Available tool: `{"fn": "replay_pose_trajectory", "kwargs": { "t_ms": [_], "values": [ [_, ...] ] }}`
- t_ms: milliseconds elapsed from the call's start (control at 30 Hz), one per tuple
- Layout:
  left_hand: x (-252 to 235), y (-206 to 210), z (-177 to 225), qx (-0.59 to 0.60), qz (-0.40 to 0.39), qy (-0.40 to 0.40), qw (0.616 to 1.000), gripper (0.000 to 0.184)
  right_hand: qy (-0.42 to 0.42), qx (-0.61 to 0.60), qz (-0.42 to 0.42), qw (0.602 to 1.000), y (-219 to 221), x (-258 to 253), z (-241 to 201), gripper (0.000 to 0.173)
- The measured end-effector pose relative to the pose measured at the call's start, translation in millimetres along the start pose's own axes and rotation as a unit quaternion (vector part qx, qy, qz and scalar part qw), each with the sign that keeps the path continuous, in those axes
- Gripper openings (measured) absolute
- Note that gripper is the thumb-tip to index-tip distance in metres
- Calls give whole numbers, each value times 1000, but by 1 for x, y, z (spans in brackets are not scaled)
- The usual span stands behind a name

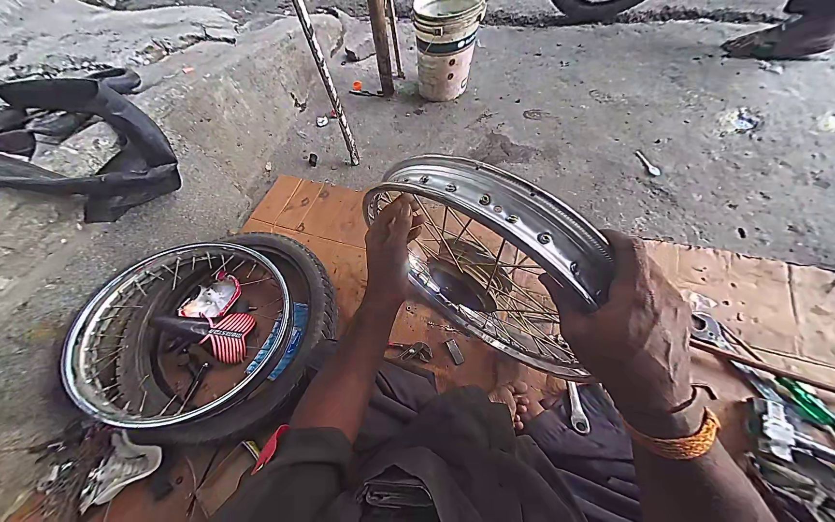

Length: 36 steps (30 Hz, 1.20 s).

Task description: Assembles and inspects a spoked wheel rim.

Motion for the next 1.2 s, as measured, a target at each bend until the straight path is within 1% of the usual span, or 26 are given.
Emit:
{"fn": "replay_pose_trajectory", "kwargs": {
  "t_ms": [67,133,233,300,433,533,633,733,833,900,967,1067,1200],
  "values": [
    [-12,8,1,60,39,-23,997,24,3,5,5,1000,1,4,-3,66],
    [-20,14,3,117,58,-36,991,19,5,8,11,1000,2,6,-3,65],
    [-22,22,5,178,68,-65,979,20,12,2,17,1000,2,4,0,63],
    [-23,23,2,203,57,-80,974,21,22,-1,15,1000,2,4,3,64],
    [-26,26,-7,212,29,-52,976,17,18,-2,25,1000,1,6,4,63],
    [-27,29,-6,223,48,-77,970,14,17,-1,30,999,2,6,4,62],
    [-27,29,-6,252,46,-100,961,20,16,4,35,999,3,6,7,61],
    [-27,26,-10,266,18,-84,960,21,14,7,39,999,4,6,11,61],
    [-28,28,-14,259,18,-58,964,15,19,14,35,999,5,6,11,64],
    [-30,32,-11,246,31,-67,967,14,26,25,25,999,3,4,9,64],
    [-34,37,-7,233,38,-84,968,18,34,31,13,999,-1,-3,9,62],
    [-46,42,-7,220,19,-104,970,23,63,36,-10,997,-4,-17,11,60],
    [-65,53,-13,198,13,-83,977,16,81,47,-19,995,-5,-33,13,62]
  ]
}}
Point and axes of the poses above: each hand's wrist, its own x-axis away from the middle knuckle, its own y-axis out of the palm, z = x × y, the point moved 1 cm from there along -x, towards the middle knuckle, and after that the axes turned 5 degrees about -z, right-handed, at the moved point
